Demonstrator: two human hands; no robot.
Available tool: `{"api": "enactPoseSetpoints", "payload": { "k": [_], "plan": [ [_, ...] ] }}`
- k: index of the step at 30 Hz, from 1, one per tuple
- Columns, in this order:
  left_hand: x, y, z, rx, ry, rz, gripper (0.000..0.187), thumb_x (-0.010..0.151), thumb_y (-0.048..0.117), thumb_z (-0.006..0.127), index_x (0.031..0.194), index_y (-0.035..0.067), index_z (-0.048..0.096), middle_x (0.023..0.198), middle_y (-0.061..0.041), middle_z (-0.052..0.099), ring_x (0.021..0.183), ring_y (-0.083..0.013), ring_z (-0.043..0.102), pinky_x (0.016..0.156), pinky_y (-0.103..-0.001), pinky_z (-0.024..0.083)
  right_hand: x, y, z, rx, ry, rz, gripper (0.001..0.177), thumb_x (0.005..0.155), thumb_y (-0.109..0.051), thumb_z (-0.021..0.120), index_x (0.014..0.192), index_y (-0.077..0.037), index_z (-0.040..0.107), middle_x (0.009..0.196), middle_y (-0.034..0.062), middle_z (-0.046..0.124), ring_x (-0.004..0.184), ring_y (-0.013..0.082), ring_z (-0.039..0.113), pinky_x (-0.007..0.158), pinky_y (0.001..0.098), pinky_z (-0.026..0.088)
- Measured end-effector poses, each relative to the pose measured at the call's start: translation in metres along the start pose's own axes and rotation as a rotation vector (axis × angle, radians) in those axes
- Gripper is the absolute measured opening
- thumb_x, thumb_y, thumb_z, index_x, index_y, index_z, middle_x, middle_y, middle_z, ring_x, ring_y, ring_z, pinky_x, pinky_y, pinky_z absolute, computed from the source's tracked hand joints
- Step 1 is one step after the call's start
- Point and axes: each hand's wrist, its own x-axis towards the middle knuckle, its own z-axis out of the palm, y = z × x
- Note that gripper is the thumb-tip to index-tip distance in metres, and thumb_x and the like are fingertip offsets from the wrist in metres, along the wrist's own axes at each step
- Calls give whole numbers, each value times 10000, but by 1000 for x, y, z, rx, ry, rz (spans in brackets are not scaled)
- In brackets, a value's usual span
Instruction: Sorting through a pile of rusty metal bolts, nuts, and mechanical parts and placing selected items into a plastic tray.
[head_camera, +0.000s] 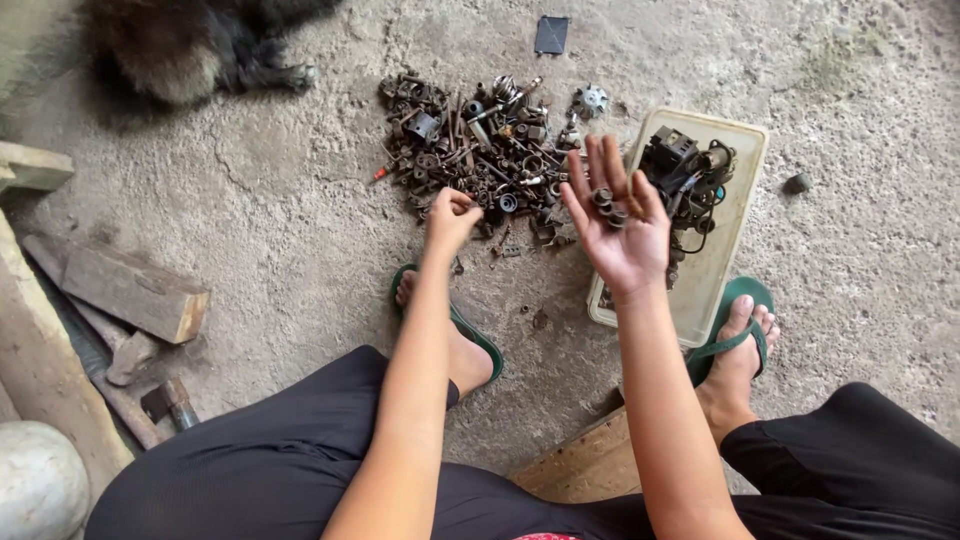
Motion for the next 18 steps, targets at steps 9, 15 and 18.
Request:
{"api": "enactPoseSetpoints", "payload": {
  "k": [9,15,18],
  "plan": [
    [-15,66,-30,29,-217,67,165,917,32,628,1033,111,713,1002,-24,759,858,-129,715,708,-273,585,3,10,-8,135,79,-14,484,1103,-228,361,1542,-74,494,1634,84,450,1558,273,362,1270,502,334],
    [-47,74,8,396,113,224,339,834,143,778,1134,81,634,1107,-110,650,880,-245,664,674,-336,585,-5,2,-6,134,46,-23,485,1095,-225,384,1545,-75,484,1635,77,445,1564,269,351,1271,504,329],
    [-34,66,4,244,132,269,297,875,147,785,1134,74,657,1090,-80,692,936,-210,679,752,-297,590,-9,-7,-9,179,19,-32,480,1093,-211,396,1548,-81,478,1635,73,441,1568,271,347,1276,502,325]
  ]
}}
